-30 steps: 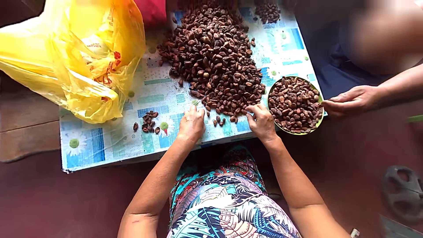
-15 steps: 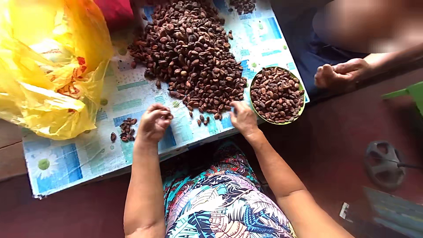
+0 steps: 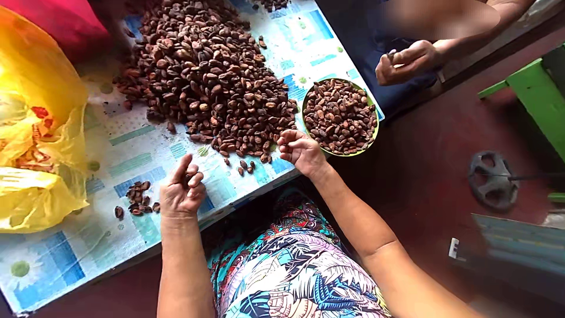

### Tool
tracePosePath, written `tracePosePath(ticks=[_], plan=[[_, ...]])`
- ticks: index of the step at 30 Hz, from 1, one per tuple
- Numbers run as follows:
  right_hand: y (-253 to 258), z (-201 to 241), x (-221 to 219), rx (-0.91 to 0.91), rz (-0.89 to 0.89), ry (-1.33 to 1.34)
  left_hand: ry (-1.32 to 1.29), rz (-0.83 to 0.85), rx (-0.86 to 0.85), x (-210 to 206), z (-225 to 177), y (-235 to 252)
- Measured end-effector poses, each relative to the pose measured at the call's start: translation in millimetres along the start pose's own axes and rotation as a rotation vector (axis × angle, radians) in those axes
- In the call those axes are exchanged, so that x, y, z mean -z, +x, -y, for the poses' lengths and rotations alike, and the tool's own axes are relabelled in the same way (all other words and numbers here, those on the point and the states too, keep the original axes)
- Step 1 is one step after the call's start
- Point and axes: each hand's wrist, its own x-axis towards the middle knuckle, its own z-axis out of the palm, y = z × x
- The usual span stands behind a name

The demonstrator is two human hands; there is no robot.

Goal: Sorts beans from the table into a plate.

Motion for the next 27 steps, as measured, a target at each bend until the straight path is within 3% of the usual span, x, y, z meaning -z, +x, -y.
tracePosePath(ticks=[3,6,10,12,16,23,27], plan=[[-5,-2,12,-0.004,-0.006,-0.009,0.066,-0.009,-0.021,-7,8,0],[-4,-5,15,0.073,-0.088,-0.268,0.329,-0.021,-0.103,-10,20,-3],[-4,-16,14,0.418,-0.05,-1.289,1.136,0.019,-0.469,-12,43,0],[-4,-24,4,0.443,0.026,-1.559,1.478,0.048,-0.537,-21,54,2],[-2,-40,-10,0.545,0.056,-1.654,1.744,0.02,-0.432,-39,62,-3],[10,-41,-13,0.611,0.039,-1.656,1.696,0.057,-0.391,-31,55,-1],[12,-36,-10,0.566,0.066,-1.667,1.764,-0.016,-0.317,-33,51,-6]])
